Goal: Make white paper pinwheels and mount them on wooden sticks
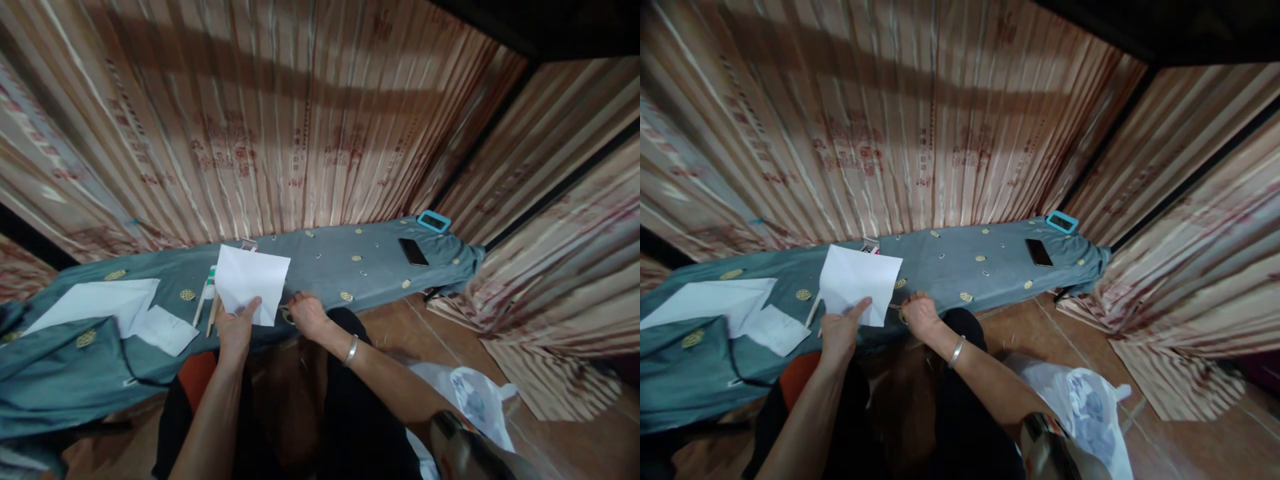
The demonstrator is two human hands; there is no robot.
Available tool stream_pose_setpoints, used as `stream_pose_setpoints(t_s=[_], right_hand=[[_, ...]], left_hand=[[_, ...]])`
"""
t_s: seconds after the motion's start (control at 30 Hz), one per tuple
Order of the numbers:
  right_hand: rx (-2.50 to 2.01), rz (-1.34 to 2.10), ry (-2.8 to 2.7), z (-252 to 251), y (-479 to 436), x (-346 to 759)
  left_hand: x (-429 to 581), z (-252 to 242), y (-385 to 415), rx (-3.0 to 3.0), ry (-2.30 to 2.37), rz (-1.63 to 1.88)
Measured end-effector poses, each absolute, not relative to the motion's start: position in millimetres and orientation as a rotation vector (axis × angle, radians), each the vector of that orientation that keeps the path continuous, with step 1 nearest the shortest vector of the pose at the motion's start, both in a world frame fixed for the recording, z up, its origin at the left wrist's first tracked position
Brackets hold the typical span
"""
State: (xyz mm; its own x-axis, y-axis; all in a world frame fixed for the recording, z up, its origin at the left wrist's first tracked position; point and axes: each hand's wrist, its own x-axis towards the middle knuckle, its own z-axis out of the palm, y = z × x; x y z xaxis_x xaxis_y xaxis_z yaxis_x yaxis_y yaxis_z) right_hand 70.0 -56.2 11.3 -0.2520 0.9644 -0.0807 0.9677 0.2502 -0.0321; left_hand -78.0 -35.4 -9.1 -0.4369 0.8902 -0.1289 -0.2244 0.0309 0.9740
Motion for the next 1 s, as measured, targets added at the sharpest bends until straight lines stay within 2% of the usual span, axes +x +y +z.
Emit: stream_pose_setpoints(t_s=[0.27, 0.43, 0.47, 0.53, 0.6, 0.63, 0.7, 0.77, 0.87, 1.0], right_hand=[[2.029, -0.405, 2.42, 7, -71, 82], [2.061, -0.832, 2.423, -4, -95, 118], [2.075, -1.007, 2.425, -8, -100, 125], [2.155, -2.104, 2.18, -13, -108, 135], [2.031, -2.86, 1.825, -12, -107, 140], [1.942, -3.11, 1.672, -8, -104, 141], [1.802, -3.4, 1.492, 4, -91, 140], [1.727, -3.516, 1.446, 18, -74, 138], [1.726, -3.503, 1.467, 26, -53, 133], [1.803, -3.511, 1.418, 8, -49, 127]], left_hand=[[-66, 2, -44, 0.638, 1.132, 1.625], [-65, 22, -48, 0.523, 1.011, 1.683], [-65, 27, -46, 0.53, 0.993, 1.686], [-65, 37, -38, 0.555, 0.961, 1.681], [-62, 44, -26, 0.577, 0.923, 1.664], [-60, 47, -20, 0.584, 0.9, 1.658], [-55, 50, -5, 0.604, 0.848, 1.653], [-52, 48, 6, 0.631, 0.813, 1.655], [-53, 37, 17, 0.643, 0.833, 1.651], [-62, 21, 21, 0.663, 0.937, 1.662]])
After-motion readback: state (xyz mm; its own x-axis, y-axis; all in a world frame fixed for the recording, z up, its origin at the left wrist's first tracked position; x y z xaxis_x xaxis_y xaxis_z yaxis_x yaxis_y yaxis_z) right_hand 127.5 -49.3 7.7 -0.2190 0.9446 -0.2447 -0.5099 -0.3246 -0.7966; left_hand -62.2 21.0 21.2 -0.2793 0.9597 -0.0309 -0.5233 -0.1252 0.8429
